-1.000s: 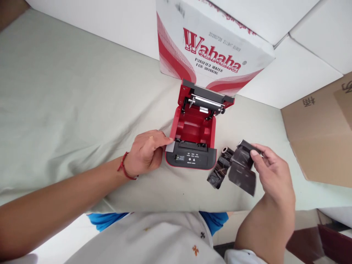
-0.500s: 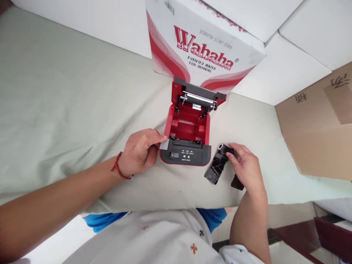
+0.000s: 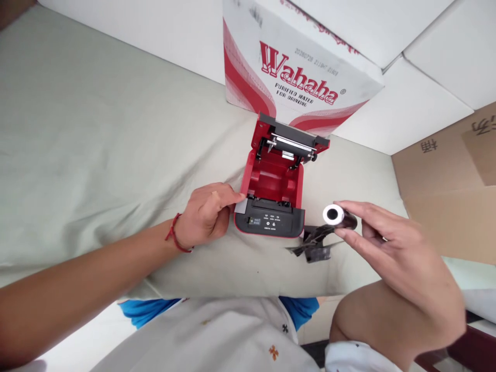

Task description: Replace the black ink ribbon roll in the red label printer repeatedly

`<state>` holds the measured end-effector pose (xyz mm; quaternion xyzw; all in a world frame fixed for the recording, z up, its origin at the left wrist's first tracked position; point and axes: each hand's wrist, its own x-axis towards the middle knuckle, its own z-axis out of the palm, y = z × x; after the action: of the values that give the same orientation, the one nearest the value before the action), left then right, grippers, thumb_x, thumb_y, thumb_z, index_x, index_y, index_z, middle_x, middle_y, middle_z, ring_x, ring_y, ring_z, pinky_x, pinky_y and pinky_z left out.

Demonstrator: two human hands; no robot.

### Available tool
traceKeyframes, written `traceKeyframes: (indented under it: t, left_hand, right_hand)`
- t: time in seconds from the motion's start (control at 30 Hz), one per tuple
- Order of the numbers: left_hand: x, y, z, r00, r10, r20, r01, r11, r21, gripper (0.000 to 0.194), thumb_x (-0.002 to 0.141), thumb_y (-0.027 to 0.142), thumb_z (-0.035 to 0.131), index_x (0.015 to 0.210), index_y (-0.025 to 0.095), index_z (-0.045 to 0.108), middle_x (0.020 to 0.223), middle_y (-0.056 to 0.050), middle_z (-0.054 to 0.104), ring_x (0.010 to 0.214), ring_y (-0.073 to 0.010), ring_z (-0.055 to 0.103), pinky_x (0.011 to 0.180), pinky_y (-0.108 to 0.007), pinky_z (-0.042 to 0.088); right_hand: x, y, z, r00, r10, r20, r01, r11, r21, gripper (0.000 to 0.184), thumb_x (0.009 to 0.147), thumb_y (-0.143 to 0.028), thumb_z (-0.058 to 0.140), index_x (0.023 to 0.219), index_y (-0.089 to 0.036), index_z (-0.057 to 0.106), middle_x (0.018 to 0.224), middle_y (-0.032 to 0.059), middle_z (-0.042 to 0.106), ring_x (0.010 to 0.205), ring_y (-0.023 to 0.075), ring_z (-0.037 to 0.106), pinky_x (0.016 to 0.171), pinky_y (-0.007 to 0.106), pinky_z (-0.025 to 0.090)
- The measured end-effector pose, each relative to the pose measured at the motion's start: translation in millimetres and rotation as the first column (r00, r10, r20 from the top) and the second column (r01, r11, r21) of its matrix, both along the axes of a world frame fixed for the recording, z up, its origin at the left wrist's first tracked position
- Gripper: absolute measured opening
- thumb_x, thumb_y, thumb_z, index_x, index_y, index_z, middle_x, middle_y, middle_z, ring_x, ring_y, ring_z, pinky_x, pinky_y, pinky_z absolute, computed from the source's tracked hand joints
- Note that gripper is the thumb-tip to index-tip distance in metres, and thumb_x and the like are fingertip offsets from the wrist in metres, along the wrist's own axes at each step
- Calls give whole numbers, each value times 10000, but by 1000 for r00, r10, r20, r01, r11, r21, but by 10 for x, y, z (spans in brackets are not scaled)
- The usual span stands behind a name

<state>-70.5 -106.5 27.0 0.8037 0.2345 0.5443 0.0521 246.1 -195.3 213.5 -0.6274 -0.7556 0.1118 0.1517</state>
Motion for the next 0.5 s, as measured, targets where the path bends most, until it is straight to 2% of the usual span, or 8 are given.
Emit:
traceKeyframes:
  t: [0.03, 0.1, 0.17, 0.27, 0.37, 0.43, 0.5]
  left_hand:
    - [0, -1, -2, 1000, 2, -1, -2, 1000, 5, 427, 846, -28, 471, 1177, 213, 592, 782, 14, 718, 655, -162, 669, 642, -263, 523]
    - [-5, -3, -10, 1000, 1, -4, -1, 1000, 4, 430, 850, -29, 473, 1185, 213, 594, 797, 9, 721, 676, -165, 680, 649, -263, 522]
    - [-11, -6, -23, 1000, -6, -7, 6, 1000, -10, 449, 845, -28, 474, 1204, 211, 599, 807, 4, 723, 691, -169, 687, 655, -268, 514]
    - [-13, -8, -50, 1000, -24, -8, 23, 999, -29, 495, 829, -24, 466, 1238, 219, 600, 801, 7, 718, 693, -181, 683, 663, -283, 503]
    - [-2, -7, -69, 1000, -18, -6, 18, 1000, -25, 502, 823, -18, 467, 1245, 225, 590, 778, 17, 700, 667, -184, 653, 648, -287, 489]
    - [6, -7, -69, 1000, -15, -1, 15, 1000, -23, 499, 826, -18, 468, 1246, 224, 583, 765, 23, 689, 646, -179, 634, 637, -286, 477]
    - [8, -8, -56, 1000, -22, -4, 22, 999, -26, 497, 832, -23, 464, 1248, 225, 576, 765, 27, 687, 643, -172, 634, 629, -284, 468]
  right_hand:
    - [-52, 32, 68, 999, 48, -3, -48, 999, -12, 340, 994, -564, 778, 1261, -366, 850, 1000, 30, 844, 543, 166, 602, 471, 320, 509]
    - [-199, 120, 132, 993, 118, 11, -117, 992, -42, 308, 1038, -523, 736, 1299, -384, 818, 1052, 19, 850, 553, 157, 604, 493, 313, 524]
    - [-386, 235, 99, 987, 156, 36, -155, 987, -37, 294, 1060, -462, 713, 1327, -376, 799, 1046, 5, 850, 557, 145, 602, 510, 302, 524]
    - [-657, 426, -94, 980, 185, 73, -183, 982, -34, 336, 1067, -362, 678, 1386, -316, 774, 1192, 27, 857, 656, 161, 700, 632, 327, 600]
    - [-848, 598, -323, 972, 169, 165, -165, 986, -38, 368, 1062, -306, 638, 1406, -267, 764, 1333, 66, 837, 910, 250, 819, 832, 417, 663]
    - [-940, 689, -423, 957, 148, 251, -136, 989, -62, 395, 1059, -276, 608, 1427, -246, 752, 1376, 89, 823, 1107, 319, 825, 930, 478, 661]
    - [-1022, 761, -467, 935, 126, 331, -100, 990, -95, 416, 1053, -248, 595, 1442, -229, 741, 1392, 104, 816, 1210, 366, 803, 980, 517, 648]
